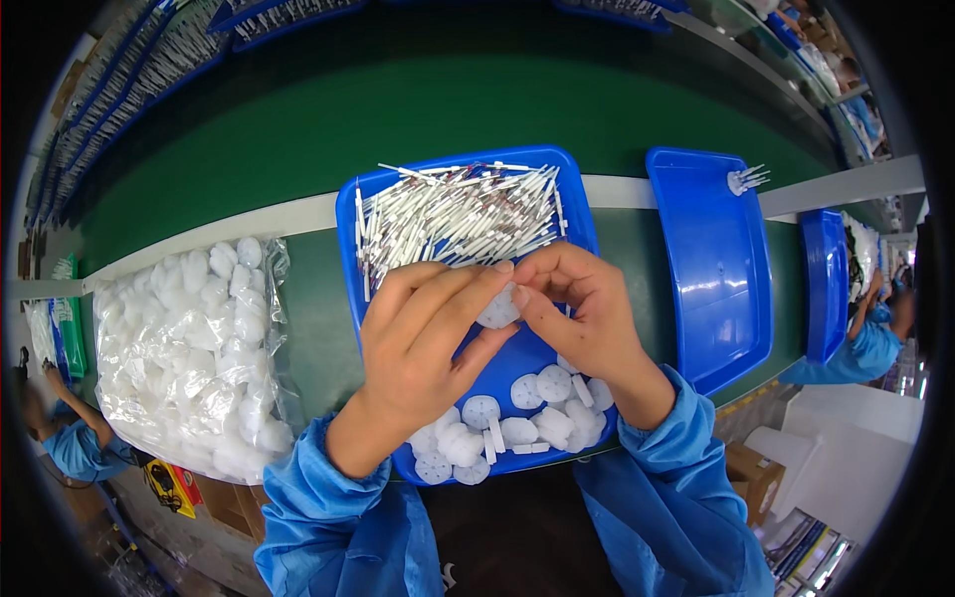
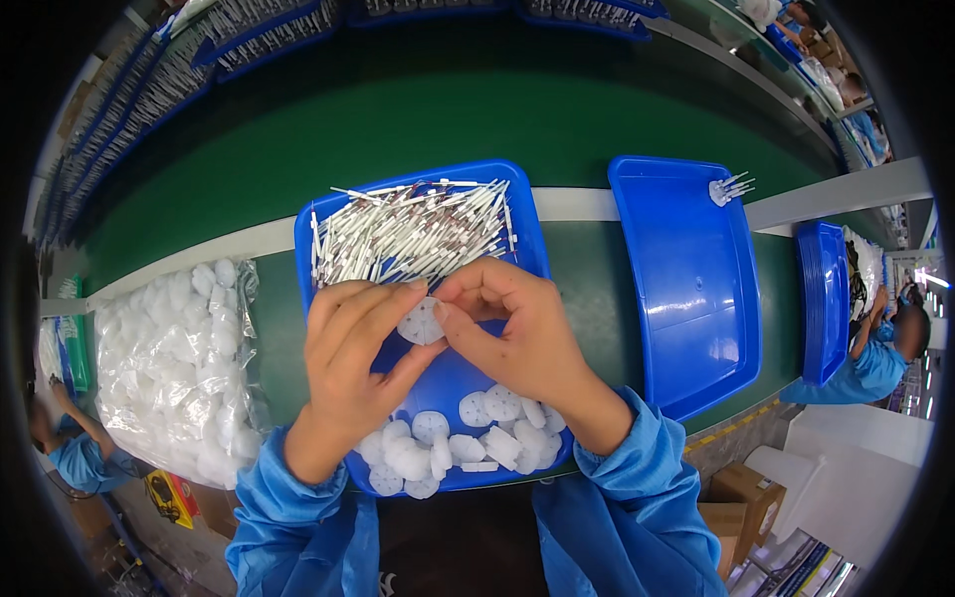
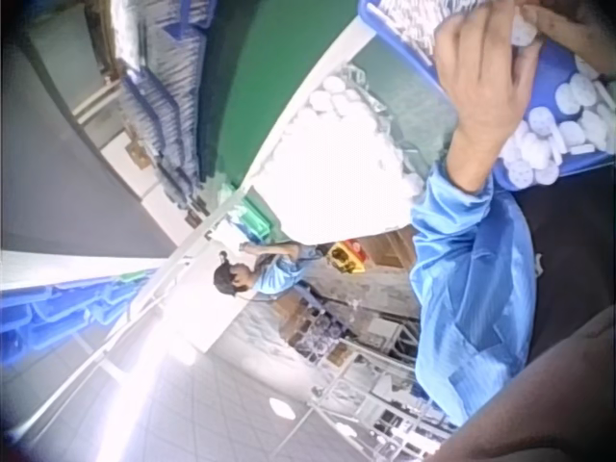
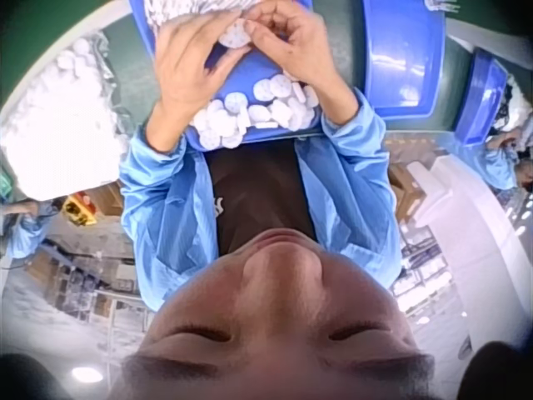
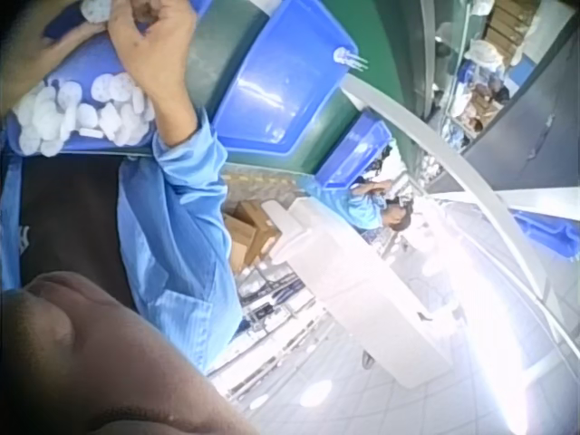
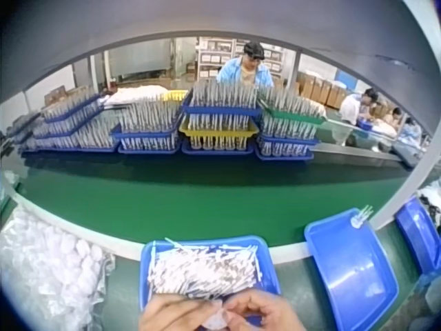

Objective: The person inserts white plastic sticks into white cotton bobbins one by one. They pick up a bobbin and a stick, insert the stick into the bobbin, and place the finished swab into a blue tray. The process is repeated continuously throughout the video.

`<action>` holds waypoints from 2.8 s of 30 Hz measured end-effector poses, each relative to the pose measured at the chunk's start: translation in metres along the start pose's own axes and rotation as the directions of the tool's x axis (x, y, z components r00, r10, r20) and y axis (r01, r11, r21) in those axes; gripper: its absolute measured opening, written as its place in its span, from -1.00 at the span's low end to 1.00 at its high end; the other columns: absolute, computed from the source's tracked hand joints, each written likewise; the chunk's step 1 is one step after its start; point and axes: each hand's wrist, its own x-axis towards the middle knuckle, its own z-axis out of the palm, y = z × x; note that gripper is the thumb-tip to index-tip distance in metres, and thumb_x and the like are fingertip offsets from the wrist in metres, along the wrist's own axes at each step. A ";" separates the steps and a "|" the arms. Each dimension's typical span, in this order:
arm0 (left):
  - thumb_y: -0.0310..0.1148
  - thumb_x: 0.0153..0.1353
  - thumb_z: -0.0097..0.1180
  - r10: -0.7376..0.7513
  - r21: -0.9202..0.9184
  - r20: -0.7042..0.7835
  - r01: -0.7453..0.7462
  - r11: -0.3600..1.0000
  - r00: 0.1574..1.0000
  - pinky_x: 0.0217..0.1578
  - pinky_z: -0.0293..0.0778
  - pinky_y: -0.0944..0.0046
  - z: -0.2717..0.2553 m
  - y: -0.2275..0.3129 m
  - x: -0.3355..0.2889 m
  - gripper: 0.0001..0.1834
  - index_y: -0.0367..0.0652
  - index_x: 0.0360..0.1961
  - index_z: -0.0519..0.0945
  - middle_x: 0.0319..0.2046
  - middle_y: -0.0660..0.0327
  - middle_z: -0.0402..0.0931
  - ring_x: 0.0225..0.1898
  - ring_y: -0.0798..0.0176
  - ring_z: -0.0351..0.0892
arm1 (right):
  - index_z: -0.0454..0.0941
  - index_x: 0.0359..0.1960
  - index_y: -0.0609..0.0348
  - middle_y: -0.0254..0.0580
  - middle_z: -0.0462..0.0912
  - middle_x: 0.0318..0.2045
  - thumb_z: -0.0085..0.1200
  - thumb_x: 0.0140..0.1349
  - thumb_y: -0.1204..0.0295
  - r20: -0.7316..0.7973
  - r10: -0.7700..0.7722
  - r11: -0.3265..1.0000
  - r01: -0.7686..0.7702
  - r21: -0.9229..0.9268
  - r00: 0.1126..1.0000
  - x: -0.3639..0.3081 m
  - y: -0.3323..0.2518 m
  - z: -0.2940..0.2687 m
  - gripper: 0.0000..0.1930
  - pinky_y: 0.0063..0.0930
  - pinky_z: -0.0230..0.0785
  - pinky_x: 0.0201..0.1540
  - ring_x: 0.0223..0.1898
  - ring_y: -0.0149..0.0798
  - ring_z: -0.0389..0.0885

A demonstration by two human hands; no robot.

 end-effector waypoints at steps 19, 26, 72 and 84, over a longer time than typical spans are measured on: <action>-0.15 0.64 0.07 -0.419 -0.621 0.261 0.483 0.617 0.870 -0.17 0.62 0.32 -0.007 -0.020 -0.010 -0.57 -0.34 0.14 0.73 0.09 -0.04 0.69 -0.07 0.23 0.73 | 0.75 -0.31 0.08 -0.24 0.71 -0.04 0.29 0.02 0.42 0.517 -0.192 -0.168 0.492 -0.855 0.834 -0.029 -0.039 -0.032 -0.84 -0.06 0.47 0.33 0.08 -0.16 0.65; -0.38 0.61 -0.04 -0.458 -0.700 0.345 0.550 0.456 0.819 -0.01 0.57 0.34 -0.008 -0.025 -0.014 -0.61 -0.24 0.29 0.67 0.17 0.10 0.56 0.04 0.31 0.59 | 0.78 -0.20 0.07 -0.29 0.73 -0.32 0.46 0.08 0.49 0.172 -0.337 0.551 0.342 -0.761 0.926 0.001 -0.032 -0.018 -0.78 -0.16 0.59 0.00 -0.25 -0.22 0.73; -0.54 0.34 0.38 -0.519 -0.388 0.157 0.536 0.750 0.840 -0.26 0.65 0.29 0.008 -0.003 -0.018 -0.67 -0.21 0.13 0.75 -0.08 0.07 0.83 -0.20 0.21 0.81 | 0.75 -0.21 0.11 -0.31 0.76 -0.45 0.50 0.13 0.41 0.230 -0.613 0.270 0.474 -0.838 0.756 0.011 0.001 0.000 -0.78 -0.34 0.52 -0.35 -0.46 -0.24 0.72; -0.51 0.00 0.62 -0.321 -0.320 0.116 0.342 0.884 0.940 -0.10 0.58 0.21 -0.006 -0.007 -0.004 -0.42 -0.11 0.12 0.76 0.02 0.18 0.66 0.03 0.12 0.61 | 0.76 0.08 0.19 -0.27 0.80 -0.29 0.44 0.24 0.56 0.074 -0.317 0.880 0.322 -0.349 0.946 0.014 -0.011 -0.012 -0.65 -0.43 0.61 -0.06 -0.26 -0.36 0.76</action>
